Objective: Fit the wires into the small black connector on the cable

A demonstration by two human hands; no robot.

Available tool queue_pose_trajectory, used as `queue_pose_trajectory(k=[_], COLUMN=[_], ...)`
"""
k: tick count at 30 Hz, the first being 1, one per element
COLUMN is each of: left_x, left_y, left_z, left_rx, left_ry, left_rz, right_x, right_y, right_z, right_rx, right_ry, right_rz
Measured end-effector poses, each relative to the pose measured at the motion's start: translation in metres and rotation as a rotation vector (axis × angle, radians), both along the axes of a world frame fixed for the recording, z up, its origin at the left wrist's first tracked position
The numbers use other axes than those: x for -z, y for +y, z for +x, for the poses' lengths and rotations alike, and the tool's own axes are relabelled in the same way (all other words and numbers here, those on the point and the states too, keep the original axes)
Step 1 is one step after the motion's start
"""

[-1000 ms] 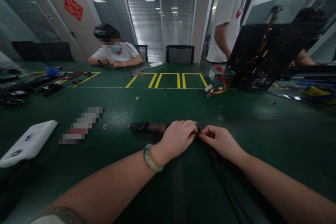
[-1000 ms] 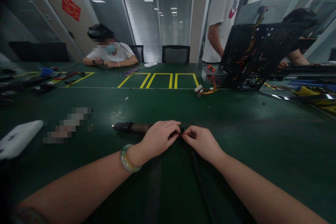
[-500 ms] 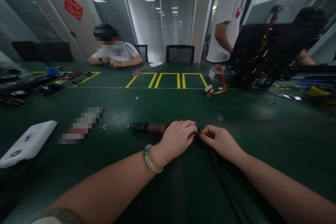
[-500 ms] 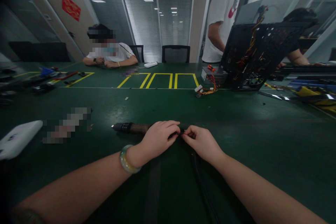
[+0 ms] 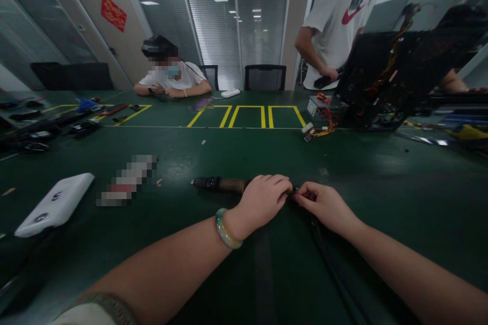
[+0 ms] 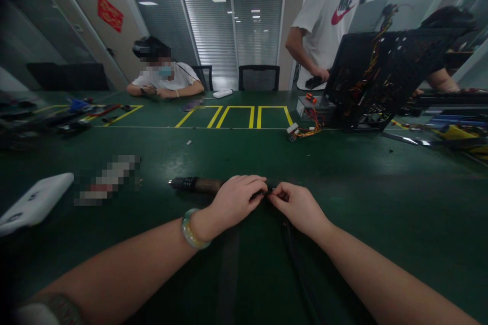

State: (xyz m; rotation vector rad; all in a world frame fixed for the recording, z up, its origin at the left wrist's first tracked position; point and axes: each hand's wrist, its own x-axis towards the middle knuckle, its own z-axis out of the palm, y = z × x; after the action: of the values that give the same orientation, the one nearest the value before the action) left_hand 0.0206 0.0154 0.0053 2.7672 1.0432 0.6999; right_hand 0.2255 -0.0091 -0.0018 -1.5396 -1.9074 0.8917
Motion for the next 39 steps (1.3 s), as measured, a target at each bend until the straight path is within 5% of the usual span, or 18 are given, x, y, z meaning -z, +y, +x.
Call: queue_pose_trajectory(k=[39], left_x=[-0.0019], left_y=[0.0002], left_z=[0.0011], left_rx=[-0.006], left_ry=[0.009], left_rz=[-0.004], right_x=[0.0017], right_y=[0.0009], right_z=[0.0005], right_rx=[-0.04], right_ry=[-0.034], right_rz=[0.029])
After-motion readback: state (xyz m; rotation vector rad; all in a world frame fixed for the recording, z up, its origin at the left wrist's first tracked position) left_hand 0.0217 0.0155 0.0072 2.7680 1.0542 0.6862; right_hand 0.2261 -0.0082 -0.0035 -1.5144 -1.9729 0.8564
